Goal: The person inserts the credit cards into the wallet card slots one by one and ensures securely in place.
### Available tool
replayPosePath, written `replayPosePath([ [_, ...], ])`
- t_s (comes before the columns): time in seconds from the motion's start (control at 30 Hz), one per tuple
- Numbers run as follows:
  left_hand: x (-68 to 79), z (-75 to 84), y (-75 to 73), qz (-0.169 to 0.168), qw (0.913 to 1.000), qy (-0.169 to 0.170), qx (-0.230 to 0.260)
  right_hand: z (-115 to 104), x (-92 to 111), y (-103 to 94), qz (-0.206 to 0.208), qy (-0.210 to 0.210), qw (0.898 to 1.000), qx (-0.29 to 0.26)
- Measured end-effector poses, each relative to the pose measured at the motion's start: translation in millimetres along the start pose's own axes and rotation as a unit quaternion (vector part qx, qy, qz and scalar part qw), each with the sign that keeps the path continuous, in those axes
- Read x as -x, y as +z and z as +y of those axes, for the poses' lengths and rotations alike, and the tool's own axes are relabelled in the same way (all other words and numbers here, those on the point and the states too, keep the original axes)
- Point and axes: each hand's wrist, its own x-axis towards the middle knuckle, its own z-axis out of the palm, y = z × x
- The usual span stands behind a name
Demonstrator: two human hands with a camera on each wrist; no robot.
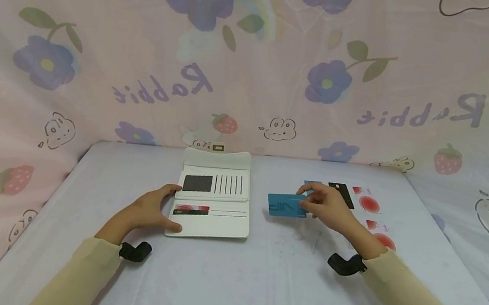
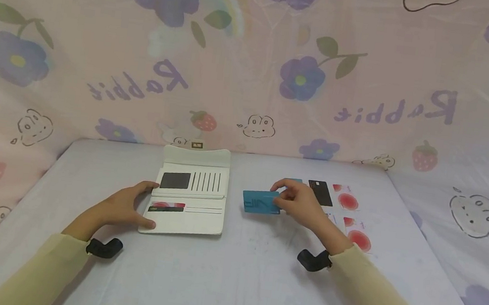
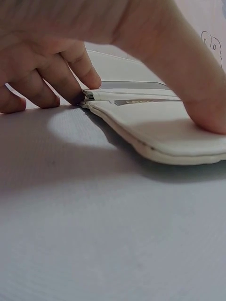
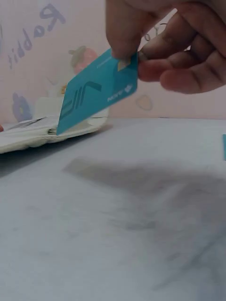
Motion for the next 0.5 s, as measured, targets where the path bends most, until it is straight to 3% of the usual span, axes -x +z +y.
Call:
replayPosePath([
  [0.2, 0.2, 0.3, 0.2, -0.001, 1.0000, -0.002, 0.000, -3.6, -5.7, 12.8, -0.008, -0.008, 1.000, -0.014],
  [0.5, 0.4, 0.1, -0.2, 0.000, 1.0000, -0.003, -0.008, -10.2, -19.2, 33.5, -0.006, -0.022, 0.997, -0.077],
])
